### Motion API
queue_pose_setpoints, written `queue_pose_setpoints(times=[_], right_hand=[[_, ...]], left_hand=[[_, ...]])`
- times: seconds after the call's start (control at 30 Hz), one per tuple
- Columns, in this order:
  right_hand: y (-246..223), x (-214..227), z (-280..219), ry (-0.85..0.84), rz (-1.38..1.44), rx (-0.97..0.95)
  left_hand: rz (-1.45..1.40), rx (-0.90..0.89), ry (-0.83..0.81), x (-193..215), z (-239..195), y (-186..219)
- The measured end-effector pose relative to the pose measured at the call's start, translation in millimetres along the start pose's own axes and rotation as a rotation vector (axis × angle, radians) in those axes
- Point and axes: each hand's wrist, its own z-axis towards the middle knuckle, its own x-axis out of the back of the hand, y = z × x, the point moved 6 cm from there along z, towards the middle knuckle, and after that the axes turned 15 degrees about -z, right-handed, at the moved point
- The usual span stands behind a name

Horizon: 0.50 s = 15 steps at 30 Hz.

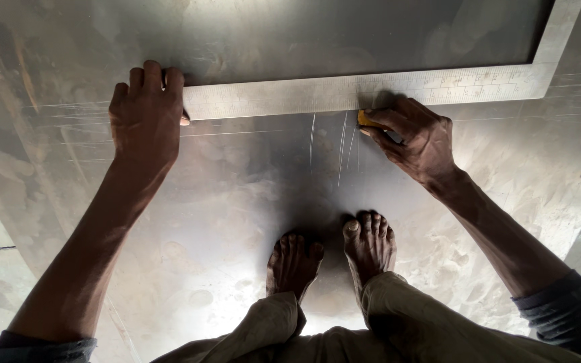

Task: The person uses a large L-square ruler and a yellow marking tool to draw lines on a metal sheet on the floor. They reposition the ruler to mark different areas across the metal surface.

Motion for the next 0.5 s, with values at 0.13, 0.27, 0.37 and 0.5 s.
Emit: queue_pose_setpoints(times=[0.13,0.27,0.37,0.5], right_hand=[[-8,1,9,-0.130,-0.142,-0.025],[-4,-18,-5,-0.626,-0.381,-0.064],[-40,-37,-58,-1.009,0.184,0.019],[-27,-26,-34,-0.441,0.407,-0.059]], left_hand=[[0.050,-0.006,-0.013,-1,0,0],[0.026,-0.004,-0.005,-4,-7,0],[0.097,-0.012,0.057,1,2,1],[0.029,0.018,0.044,1,-3,-3]])
